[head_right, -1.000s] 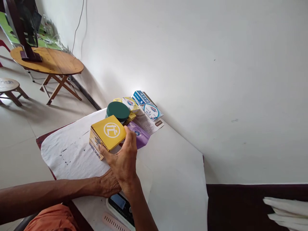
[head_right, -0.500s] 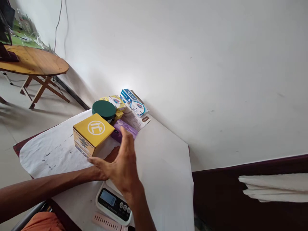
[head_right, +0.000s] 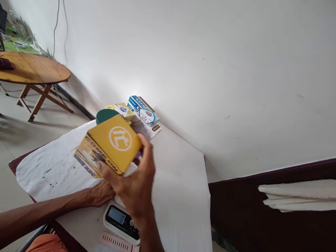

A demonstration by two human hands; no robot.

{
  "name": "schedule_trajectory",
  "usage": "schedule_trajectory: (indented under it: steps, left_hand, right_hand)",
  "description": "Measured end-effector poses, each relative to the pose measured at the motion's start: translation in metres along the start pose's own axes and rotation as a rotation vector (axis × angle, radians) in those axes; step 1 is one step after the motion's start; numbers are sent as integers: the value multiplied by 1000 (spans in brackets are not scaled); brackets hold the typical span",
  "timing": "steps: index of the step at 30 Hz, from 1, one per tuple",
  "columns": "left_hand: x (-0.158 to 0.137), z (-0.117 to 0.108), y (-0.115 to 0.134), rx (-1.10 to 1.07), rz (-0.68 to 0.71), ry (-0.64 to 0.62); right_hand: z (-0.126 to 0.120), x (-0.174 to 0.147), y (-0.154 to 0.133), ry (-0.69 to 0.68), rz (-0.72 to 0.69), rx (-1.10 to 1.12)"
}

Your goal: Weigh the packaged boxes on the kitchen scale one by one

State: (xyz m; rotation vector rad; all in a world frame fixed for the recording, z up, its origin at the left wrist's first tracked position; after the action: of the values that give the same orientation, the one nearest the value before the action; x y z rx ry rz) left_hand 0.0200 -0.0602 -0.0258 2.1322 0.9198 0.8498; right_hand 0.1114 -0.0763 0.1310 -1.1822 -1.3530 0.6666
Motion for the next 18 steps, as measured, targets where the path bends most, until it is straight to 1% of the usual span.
schedule_trajectory:
  steps: [2, 4, 6, 8, 11, 13, 15, 18]
  left_hand:
    - [-4, -6, 7, -5, 20, -65]
    - [-14, -12, 11, 23, 2, -74]
    - [-30, -14, 13, 77, -32, -78]
    - [-48, -11, 15, 136, -29, -115]
    - [-70, -6, 18, 187, -15, -134]
    - [-76, -6, 21, 202, -25, -121]
    - [-74, -7, 22, 203, -50, -104]
    - [-64, -10, 21, 180, -116, -73]
  right_hand:
    - [-30, -5, -18, 92, -20, -71]
    - [-61, -11, -27, 192, -45, -185]
    - [-86, -18, -23, 270, -57, -303]
    - [-104, -26, -11, 304, -35, -401]
    - [-117, -39, 15, 286, 51, -463]
    - [-119, -46, 28, 267, 94, -452]
    - [-119, -52, 36, 257, 120, -433]
    - [-120, -56, 39, 241, 136, -389]
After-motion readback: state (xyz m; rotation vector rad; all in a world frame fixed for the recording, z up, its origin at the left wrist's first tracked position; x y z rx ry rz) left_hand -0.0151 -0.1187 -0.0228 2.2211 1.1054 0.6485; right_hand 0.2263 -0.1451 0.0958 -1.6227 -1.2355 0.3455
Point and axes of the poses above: each hand's wrist, its own x-axis towards the middle knuckle, its own z-axis out of the palm, y = z × x, the point moved 3 cm from there along x, towards the middle knuckle, and after that the axes turned 8 degrees about x, right-handed, at the moved point
